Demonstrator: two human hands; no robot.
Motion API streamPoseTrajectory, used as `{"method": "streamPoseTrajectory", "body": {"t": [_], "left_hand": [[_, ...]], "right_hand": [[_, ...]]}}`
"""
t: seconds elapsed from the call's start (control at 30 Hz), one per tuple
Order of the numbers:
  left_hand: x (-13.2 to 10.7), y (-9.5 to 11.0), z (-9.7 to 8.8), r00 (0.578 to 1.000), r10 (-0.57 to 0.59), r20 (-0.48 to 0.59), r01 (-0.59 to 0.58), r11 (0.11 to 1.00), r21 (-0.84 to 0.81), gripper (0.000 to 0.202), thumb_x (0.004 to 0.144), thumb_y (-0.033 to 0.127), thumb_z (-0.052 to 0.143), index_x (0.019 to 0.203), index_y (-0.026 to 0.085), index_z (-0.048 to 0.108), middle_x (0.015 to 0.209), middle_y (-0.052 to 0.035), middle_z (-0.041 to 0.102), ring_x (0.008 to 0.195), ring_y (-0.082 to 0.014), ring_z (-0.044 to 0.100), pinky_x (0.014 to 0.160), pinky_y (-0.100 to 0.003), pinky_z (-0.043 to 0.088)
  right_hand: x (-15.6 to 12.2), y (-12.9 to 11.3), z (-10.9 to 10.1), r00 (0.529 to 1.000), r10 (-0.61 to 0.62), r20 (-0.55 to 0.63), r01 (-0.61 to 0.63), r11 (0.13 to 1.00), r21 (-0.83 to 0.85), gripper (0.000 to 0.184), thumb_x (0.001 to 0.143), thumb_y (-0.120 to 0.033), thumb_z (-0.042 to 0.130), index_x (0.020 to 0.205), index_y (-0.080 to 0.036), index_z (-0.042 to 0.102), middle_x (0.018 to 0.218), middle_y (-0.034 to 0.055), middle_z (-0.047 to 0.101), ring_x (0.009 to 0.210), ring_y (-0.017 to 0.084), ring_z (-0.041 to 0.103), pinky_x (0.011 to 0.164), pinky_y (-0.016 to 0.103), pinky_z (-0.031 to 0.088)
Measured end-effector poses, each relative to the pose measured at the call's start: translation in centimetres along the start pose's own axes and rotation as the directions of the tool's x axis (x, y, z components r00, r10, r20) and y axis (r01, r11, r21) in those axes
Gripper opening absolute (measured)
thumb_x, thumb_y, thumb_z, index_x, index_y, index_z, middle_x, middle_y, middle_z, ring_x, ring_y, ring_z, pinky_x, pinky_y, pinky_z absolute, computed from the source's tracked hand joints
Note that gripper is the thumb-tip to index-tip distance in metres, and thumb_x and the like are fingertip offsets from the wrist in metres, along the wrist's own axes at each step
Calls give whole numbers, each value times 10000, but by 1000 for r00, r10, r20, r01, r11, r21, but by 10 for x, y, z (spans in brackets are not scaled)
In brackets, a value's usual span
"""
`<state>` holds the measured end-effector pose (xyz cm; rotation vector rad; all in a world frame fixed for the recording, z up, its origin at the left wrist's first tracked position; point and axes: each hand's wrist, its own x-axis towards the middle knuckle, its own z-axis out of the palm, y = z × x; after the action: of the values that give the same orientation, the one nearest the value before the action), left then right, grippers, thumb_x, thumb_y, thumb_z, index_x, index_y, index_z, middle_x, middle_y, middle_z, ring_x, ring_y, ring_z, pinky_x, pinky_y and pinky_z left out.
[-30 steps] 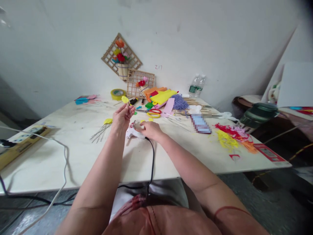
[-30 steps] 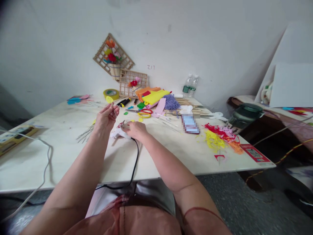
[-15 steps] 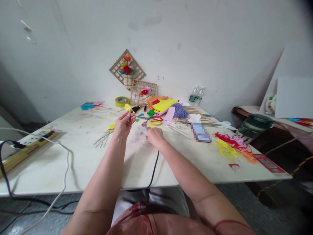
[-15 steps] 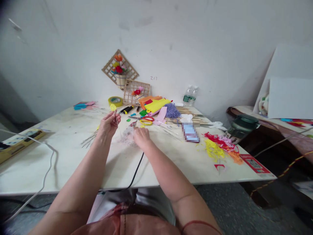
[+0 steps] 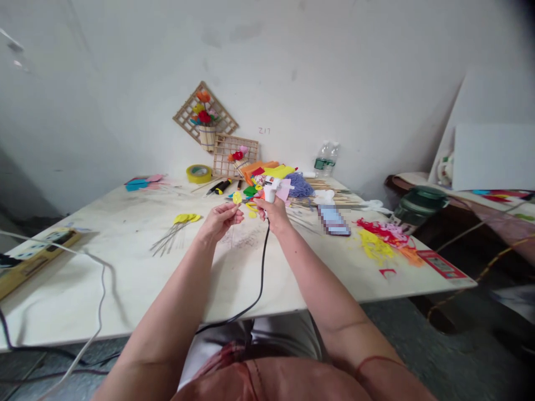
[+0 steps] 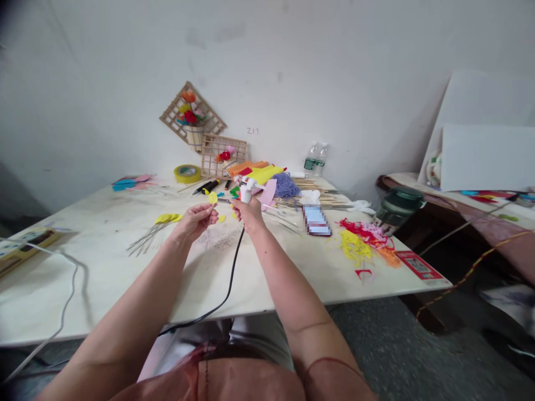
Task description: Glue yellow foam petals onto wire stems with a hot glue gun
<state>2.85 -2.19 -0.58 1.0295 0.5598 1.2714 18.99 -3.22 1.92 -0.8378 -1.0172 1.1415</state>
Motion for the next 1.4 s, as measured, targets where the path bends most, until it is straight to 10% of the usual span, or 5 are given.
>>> {"method": "streamPoseTrajectory", "body": {"t": [1.4], "left_hand": [[5, -17, -6, 983, -148, 104, 138, 986, 98, 130, 692, 107, 672, 821, 95, 658, 685, -98, 700, 584, -173, 671, 590, -261, 551]], "right_hand": [[5, 17, 4, 999, -40, 11, 41, 984, -174, 410, 568, -150, 651, 961, -152, 535, 628, -50, 593, 389, 61, 499, 309, 155, 346]]}}
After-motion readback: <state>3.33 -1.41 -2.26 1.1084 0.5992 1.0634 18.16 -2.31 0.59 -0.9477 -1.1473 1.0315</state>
